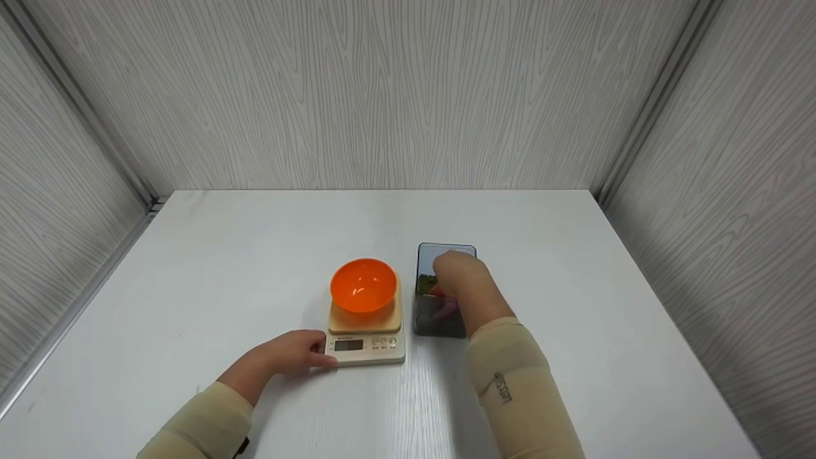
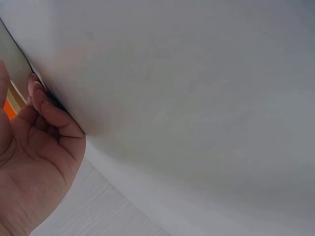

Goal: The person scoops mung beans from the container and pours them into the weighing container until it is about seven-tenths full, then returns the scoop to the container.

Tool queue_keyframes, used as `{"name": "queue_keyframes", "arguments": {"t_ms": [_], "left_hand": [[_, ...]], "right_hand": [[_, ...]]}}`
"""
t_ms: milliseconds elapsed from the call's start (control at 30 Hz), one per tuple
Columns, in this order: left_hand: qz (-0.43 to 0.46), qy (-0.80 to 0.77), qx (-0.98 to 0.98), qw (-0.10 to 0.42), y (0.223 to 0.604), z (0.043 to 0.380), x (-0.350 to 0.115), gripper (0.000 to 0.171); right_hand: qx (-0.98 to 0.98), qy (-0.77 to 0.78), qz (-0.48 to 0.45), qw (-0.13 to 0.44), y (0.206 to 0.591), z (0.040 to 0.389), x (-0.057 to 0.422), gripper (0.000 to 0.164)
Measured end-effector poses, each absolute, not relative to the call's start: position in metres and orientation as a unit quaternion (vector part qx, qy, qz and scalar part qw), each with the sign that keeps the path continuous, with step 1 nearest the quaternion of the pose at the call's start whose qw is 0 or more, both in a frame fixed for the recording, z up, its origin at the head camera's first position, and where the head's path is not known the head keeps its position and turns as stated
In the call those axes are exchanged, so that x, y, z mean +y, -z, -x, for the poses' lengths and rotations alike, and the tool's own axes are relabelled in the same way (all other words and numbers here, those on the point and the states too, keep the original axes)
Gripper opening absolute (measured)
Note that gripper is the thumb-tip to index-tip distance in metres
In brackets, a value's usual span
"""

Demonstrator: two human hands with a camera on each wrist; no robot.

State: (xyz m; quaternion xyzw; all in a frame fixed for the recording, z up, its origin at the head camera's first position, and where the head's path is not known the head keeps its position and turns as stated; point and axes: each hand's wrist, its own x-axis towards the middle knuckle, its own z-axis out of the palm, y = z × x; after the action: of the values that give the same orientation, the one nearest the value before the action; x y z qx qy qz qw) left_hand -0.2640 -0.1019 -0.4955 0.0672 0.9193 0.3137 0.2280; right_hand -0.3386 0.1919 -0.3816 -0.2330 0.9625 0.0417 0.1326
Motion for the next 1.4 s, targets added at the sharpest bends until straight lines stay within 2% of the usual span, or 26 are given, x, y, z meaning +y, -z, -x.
{"name": "queue_keyframes", "arguments": {"t_ms": [433, 1167, 1400], "left_hand": [[-0.066, -0.329, 0.914, 0.228, 0.493, 0.262, -0.102, 0.027], [-0.069, -0.326, 0.916, 0.225, 0.495, 0.264, -0.102, 0.029], [-0.064, -0.323, 0.916, 0.228, 0.492, 0.263, -0.104, 0.029]], "right_hand": [[0.968, 0.008, 0.186, 0.167, 0.388, 0.341, 0.19, 0.01], [0.963, 0.053, 0.213, 0.159, 0.387, 0.342, 0.205, 0.007], [0.957, 0.087, 0.241, 0.134, 0.385, 0.344, 0.213, 0.008]]}}
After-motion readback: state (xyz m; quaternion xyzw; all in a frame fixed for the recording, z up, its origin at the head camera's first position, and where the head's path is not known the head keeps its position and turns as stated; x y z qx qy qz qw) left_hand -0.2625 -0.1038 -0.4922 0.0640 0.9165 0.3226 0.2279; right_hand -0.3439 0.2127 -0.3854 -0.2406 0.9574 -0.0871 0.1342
